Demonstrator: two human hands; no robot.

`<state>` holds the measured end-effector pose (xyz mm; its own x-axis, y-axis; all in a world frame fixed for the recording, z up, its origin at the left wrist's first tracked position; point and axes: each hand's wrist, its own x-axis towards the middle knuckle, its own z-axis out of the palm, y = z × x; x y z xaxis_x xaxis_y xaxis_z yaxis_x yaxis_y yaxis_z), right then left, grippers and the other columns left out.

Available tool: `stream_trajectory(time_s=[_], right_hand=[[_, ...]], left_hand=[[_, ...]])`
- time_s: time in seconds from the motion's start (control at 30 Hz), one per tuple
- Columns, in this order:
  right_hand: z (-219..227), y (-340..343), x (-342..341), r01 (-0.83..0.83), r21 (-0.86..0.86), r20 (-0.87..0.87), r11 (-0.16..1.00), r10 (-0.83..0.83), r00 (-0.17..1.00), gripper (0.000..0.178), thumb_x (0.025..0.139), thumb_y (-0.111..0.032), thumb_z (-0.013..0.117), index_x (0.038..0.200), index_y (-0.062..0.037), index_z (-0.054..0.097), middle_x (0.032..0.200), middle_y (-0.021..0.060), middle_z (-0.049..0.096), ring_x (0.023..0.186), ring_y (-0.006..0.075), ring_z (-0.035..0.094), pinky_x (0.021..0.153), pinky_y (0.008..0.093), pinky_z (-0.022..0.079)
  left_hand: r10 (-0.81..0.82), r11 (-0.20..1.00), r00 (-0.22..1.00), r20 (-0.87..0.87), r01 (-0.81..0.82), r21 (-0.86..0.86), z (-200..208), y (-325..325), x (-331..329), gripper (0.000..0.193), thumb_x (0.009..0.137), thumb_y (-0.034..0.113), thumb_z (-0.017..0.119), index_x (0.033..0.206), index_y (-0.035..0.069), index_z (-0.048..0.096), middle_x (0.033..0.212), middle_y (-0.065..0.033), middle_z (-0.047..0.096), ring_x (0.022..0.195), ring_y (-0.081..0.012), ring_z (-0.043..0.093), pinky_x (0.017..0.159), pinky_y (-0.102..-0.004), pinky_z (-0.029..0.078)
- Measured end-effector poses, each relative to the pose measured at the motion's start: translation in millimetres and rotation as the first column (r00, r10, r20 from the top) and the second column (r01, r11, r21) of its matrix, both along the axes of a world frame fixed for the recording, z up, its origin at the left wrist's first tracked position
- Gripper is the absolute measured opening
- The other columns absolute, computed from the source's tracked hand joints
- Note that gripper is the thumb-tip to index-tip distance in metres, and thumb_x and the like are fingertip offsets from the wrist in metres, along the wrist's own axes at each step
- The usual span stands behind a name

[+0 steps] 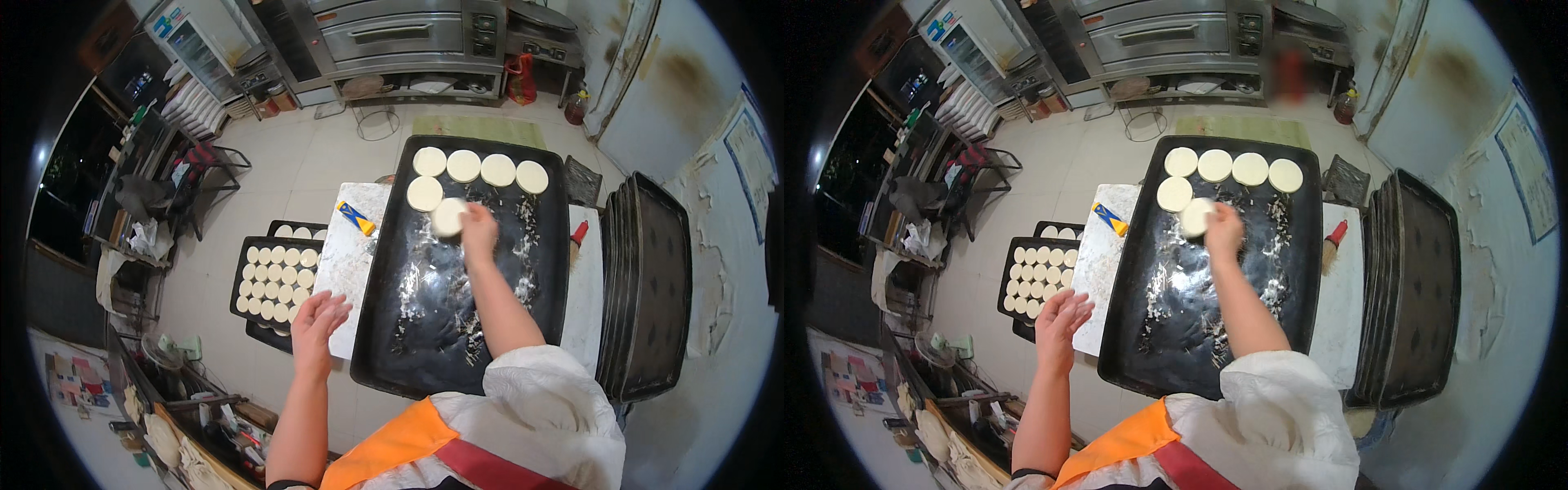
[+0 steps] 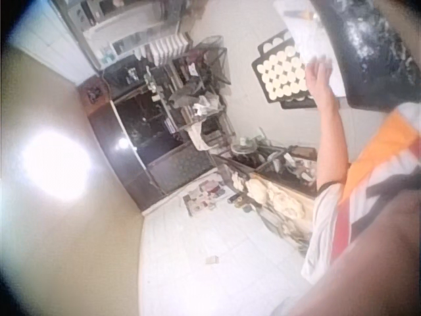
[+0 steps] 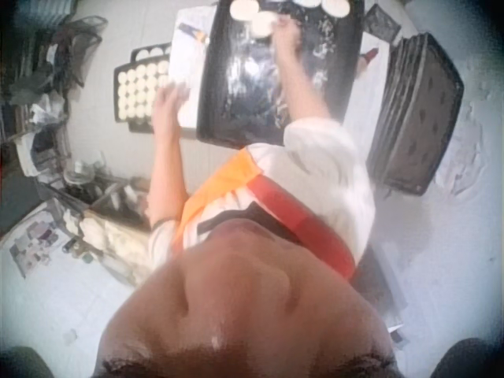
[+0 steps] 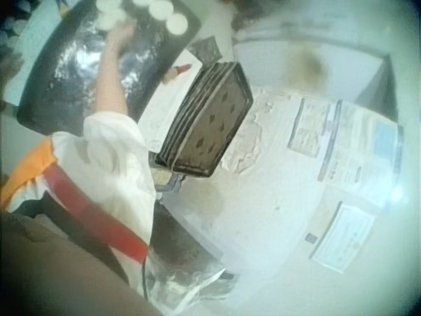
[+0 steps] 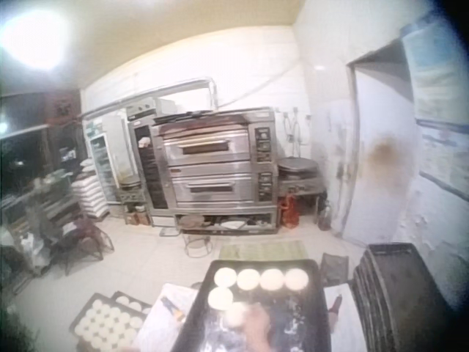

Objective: The person rolls out a large sheet of dough, uses a round cutter to stamp out circles, arranges the dough circles on a baking tray, and brushes them with a liquid.

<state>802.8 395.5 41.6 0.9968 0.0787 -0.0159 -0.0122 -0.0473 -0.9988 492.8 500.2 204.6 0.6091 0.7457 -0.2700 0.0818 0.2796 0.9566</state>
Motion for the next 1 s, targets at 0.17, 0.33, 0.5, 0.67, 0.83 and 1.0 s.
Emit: stream_trajectory(time_s=[0.17,0.33,0.5,0.67,0.83,1.0], right_hand=[[3.6,9.7,46.4,0.028,-0.027,-0.046,0.999,-0.029,0.999,0.036,0.077,-0.006,0.063,0.111,0.0052,0.056,0.093,0.0195,0.065,0.073,0.0270,0.067,0.059,0.0358,0.055],[30.9,19.0,7.6,0.265,-0.585,0.551,0.767,0.136,0.823,0.049,0.071,-0.024,0.074,0.113,-0.0043,0.058,0.121,0.0202,0.055,0.116,0.0394,0.048,0.094,0.0472,0.042],[18.6,18.6,-12.9,0.378,-0.847,0.531,0.373,0.559,0.637,0.049,0.081,-0.052,0.065,0.094,-0.0045,0.063,0.097,0.0150,0.064,0.093,0.0334,0.064,0.079,0.0442,0.052],[-45.8,2.2,19.8,0.310,-0.936,0.336,0.165,0.673,0.658,0.060,0.090,-0.057,0.046,0.114,-0.0043,0.062,0.105,0.0166,0.064,0.089,0.0367,0.064,0.076,0.0488,0.052],[-56.1,14.1,-33.4,0.049,-0.978,0.198,0.202,0.833,0.516,0.051,0.094,-0.048,0.044,0.120,-0.0085,0.062,0.118,0.0121,0.063,0.101,0.0339,0.062,0.087,0.0413,0.048],[70.0,38.3,-234.5,-0.151,-0.833,0.433,0.532,0.797,0.420,0.040,0.094,-0.032,0.051,0.119,-0.0021,0.061,0.117,0.0193,0.062,0.103,0.0324,0.062,0.089,0.0361,0.048]], left_hand=[[0.210,0.977,0.977,-0.036,-0.209,0.030,-32.6,-2.6,-64.2,0.024,0.089,0.008,0.055,0.110,-0.003,0.053,0.101,-0.0170,0.065,0.087,-0.0236,0.066,0.080,-0.0327,0.053],[0.399,0.912,0.910,-0.109,-0.406,-0.054,-57.5,-33.0,-158.5,0.026,0.088,0.011,0.058,0.110,-0.002,0.055,0.098,-0.0155,0.066,0.087,-0.0226,0.066,0.081,-0.0325,0.052],[0.489,0.855,0.864,-0.118,-0.502,-0.131,-109.5,-85.6,-257.0,0.027,0.086,0.018,0.064,0.106,0.000,0.059,0.095,-0.0114,0.067,0.087,-0.0201,0.067,0.079,-0.0318,0.053],[0.520,0.848,0.662,-0.540,-0.479,0.230,-155.0,-141.0,-368.7,0.024,0.078,0.014,0.060,0.099,0.002,0.064,0.085,-0.0140,0.068,0.076,-0.0244,0.066,0.071,-0.0356,0.052],[0.731,0.508,-0.130,-0.670,-0.551,0.662,-173.6,-224.3,-523.9,0.020,0.083,0.017,0.052,0.096,0.013,0.067,0.088,-0.0141,0.067,0.082,-0.0348,0.063,0.073,-0.0433,0.050],[0.318,0.013,-0.884,-0.342,-0.357,0.934,-198.3,-319.1,-718.5,0.037,0.080,0.026,0.061,0.113,0.009,0.061,0.122,-0.0167,0.056,0.120,-0.0332,0.047,0.099,-0.0524,0.033]])
